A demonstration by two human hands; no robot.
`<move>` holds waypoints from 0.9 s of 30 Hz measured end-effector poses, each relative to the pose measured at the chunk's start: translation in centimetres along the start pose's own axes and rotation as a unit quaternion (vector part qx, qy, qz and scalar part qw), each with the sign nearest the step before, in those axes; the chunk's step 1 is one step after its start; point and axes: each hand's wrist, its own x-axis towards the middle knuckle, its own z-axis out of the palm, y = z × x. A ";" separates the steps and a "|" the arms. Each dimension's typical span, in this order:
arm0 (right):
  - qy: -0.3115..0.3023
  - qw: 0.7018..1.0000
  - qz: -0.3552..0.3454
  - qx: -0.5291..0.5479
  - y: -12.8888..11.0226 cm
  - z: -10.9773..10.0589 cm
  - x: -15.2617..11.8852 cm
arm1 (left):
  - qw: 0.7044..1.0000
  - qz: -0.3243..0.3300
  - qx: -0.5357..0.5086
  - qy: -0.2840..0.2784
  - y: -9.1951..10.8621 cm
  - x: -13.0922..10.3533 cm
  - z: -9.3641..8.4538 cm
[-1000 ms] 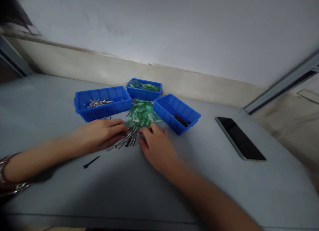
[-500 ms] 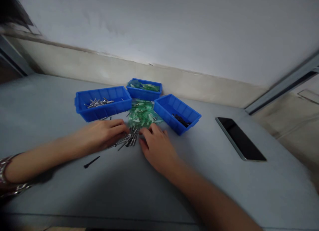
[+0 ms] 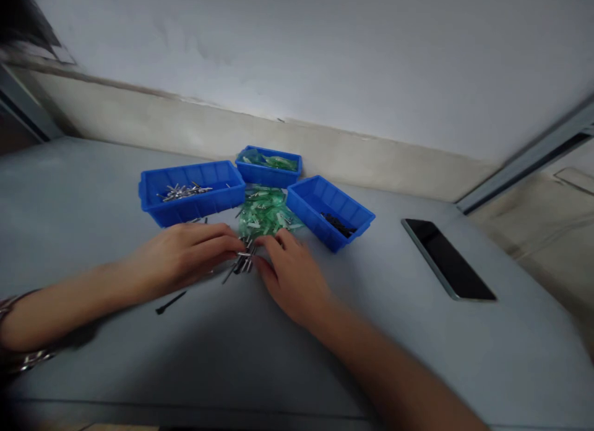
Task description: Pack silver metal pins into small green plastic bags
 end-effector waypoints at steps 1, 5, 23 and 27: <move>0.003 1.000 -0.011 0.004 0.1 0.0 0.0 | 1.000 0.004 -0.002 0.006 0.1 0.0 0.0; 0.032 0.997 -0.068 0.008 0.3 0.2 0.0 | 1.000 0.014 0.011 0.016 0.3 0.1 -0.1; 0.109 0.984 -0.139 0.016 0.1 0.3 0.1 | 1.000 -0.001 0.023 0.004 0.4 0.1 0.0; 0.103 0.985 -0.136 0.014 0.1 0.3 0.1 | 0.999 -0.002 0.031 0.005 0.3 0.1 0.1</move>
